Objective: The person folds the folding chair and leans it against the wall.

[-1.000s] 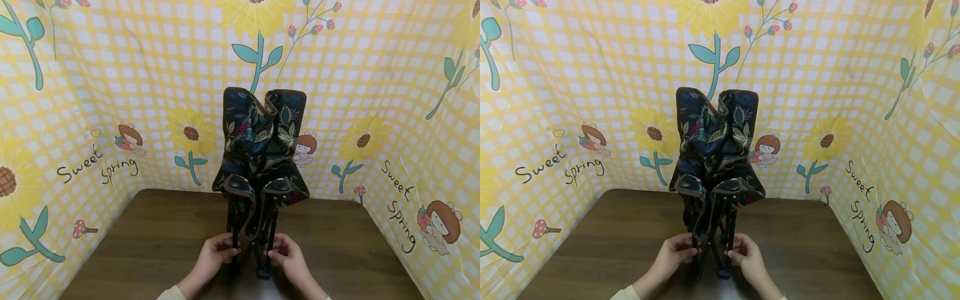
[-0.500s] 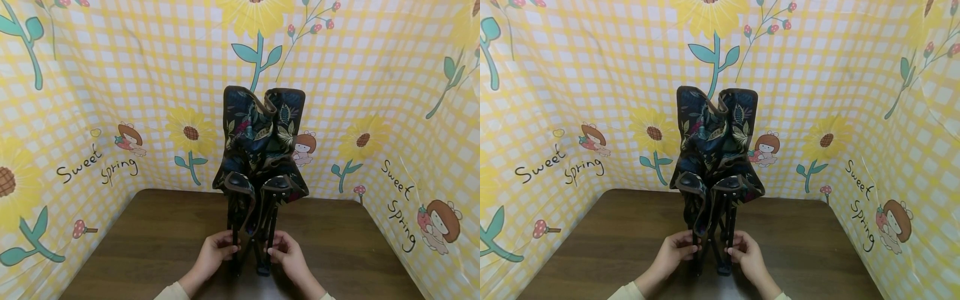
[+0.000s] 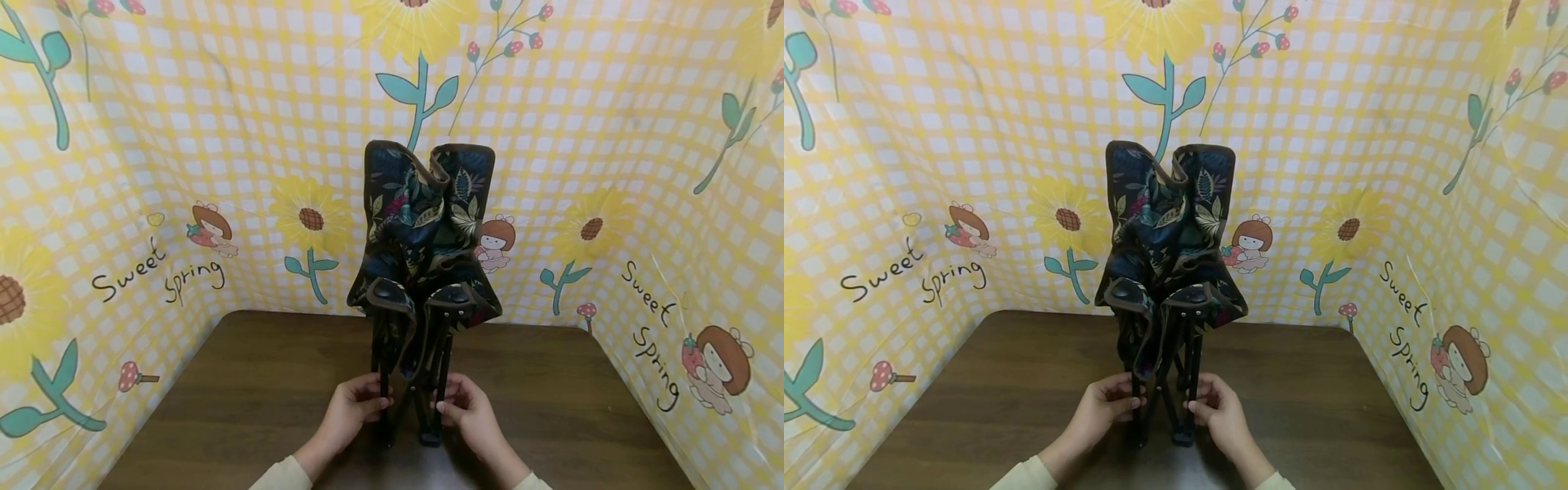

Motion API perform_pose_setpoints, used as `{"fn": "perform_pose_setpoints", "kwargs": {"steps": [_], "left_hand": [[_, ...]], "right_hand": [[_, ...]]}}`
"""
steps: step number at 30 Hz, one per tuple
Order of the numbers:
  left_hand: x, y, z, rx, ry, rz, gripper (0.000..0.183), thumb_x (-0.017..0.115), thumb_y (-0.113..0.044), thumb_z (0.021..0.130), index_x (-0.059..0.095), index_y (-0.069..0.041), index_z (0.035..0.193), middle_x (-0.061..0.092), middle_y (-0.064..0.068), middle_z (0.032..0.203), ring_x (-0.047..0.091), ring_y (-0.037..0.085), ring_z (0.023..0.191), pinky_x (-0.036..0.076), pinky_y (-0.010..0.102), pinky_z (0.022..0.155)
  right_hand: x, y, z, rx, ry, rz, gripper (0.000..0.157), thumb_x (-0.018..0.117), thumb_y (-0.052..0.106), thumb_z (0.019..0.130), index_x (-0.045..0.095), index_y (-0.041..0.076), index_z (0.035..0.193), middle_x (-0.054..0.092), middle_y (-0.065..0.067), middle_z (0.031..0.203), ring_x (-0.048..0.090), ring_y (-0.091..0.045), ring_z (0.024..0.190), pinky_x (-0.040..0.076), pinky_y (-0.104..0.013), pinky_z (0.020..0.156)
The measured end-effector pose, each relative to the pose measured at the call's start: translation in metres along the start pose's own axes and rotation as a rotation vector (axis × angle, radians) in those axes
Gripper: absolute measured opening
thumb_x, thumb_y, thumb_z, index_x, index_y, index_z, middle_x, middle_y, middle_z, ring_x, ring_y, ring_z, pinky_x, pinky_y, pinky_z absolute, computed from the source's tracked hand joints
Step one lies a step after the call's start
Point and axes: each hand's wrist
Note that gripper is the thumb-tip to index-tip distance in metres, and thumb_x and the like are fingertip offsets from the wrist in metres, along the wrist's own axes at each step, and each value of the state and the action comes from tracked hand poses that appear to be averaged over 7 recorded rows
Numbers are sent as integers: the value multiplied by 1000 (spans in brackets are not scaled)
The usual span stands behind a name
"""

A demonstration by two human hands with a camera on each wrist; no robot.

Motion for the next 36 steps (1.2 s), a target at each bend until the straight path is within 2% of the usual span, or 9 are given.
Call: {"fn": "perform_pose_setpoints", "kwargs": {"steps": [8,16,24,36], "left_hand": [[-1,2,3,5,-6,11,45,73,0,92,60,8,134,68,32,119,74,19,96,62,51,80],[-1,4,5,15,-14,31,45,74,-1,92,61,8,134,67,33,118,75,19,95,62,52,79],[-3,5,9,23,-16,43,37,74,-1,92,68,-2,128,69,31,116,74,20,95,62,53,79],[-4,3,15,50,-17,40,41,73,1,92,66,0,132,68,32,119,75,19,95,62,51,78]], "right_hand": [[-1,0,4,10,5,-13,42,73,-1,91,59,7,131,65,-29,114,71,-35,99,63,-46,72],[0,3,4,5,-8,-23,44,73,-3,90,58,3,131,64,-33,114,72,-29,95,62,-45,71],[1,3,6,-4,-23,2,44,74,-3,90,58,2,131,66,-29,111,72,-29,95,62,-51,72],[1,0,14,-16,-36,-16,43,73,-3,90,59,5,130,66,-27,109,72,-28,93,62,-49,71]]}}
Point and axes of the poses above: each hand's wrist, its own z-axis towards the middle knuckle, its own x-axis out of the palm, y = z × x
